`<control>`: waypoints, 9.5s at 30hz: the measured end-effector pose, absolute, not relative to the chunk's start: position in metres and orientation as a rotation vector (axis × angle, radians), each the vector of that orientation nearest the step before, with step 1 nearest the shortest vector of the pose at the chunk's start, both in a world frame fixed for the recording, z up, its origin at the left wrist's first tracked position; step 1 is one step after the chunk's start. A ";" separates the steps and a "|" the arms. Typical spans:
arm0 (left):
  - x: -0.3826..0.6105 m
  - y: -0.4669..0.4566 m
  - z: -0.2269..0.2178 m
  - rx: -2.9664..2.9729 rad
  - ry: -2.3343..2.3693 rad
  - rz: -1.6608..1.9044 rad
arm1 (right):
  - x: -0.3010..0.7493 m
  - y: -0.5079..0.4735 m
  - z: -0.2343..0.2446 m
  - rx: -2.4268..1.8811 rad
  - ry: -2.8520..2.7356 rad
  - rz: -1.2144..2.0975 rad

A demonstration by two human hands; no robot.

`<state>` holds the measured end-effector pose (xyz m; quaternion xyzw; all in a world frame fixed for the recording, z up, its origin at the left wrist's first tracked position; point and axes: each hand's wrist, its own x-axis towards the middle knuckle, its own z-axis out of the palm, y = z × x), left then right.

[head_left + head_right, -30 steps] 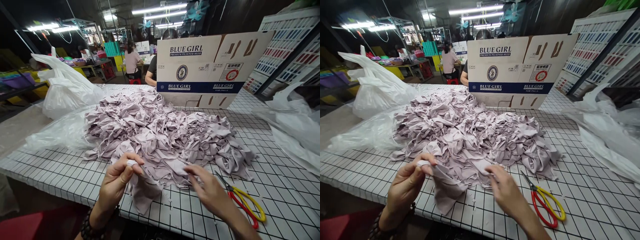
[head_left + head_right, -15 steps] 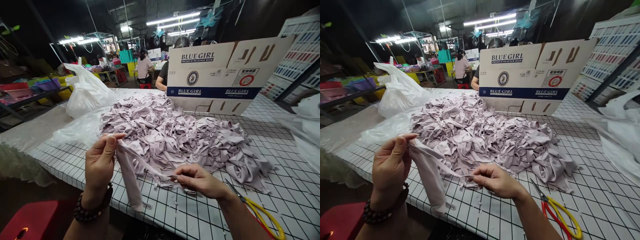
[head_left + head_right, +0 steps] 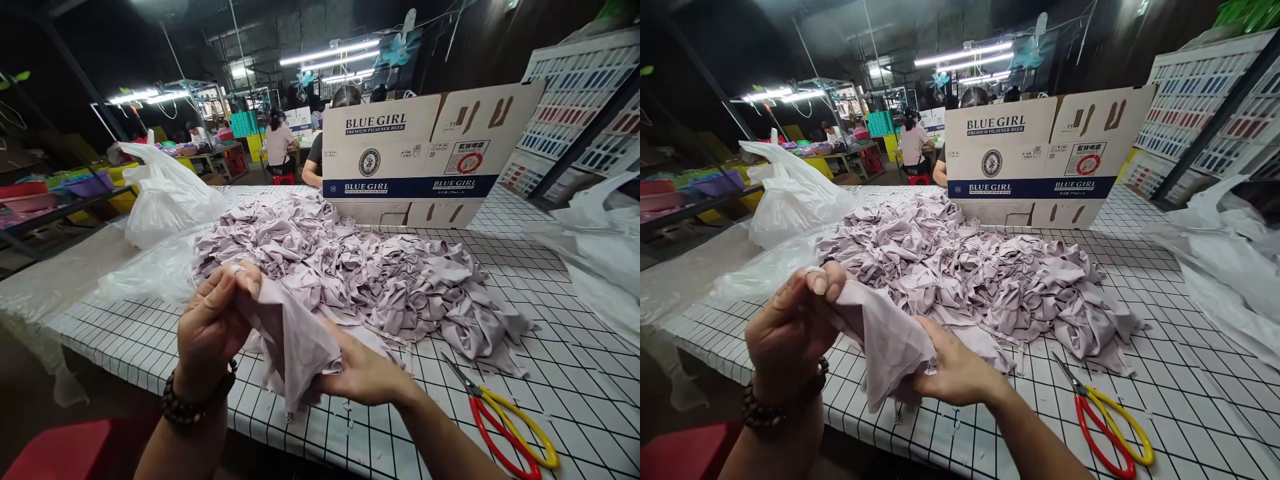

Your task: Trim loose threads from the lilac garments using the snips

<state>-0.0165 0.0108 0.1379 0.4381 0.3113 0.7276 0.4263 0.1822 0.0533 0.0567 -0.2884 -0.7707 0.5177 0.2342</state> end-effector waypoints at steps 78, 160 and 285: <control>0.070 0.019 0.012 0.155 0.758 0.923 | 0.207 0.039 0.085 -0.719 -2.828 -0.162; 0.037 0.020 0.028 1.765 0.996 0.910 | 0.248 0.022 0.048 -1.634 -2.230 0.775; -0.072 -0.020 0.000 1.001 1.488 1.128 | 0.196 0.053 -0.025 -1.121 -1.786 1.725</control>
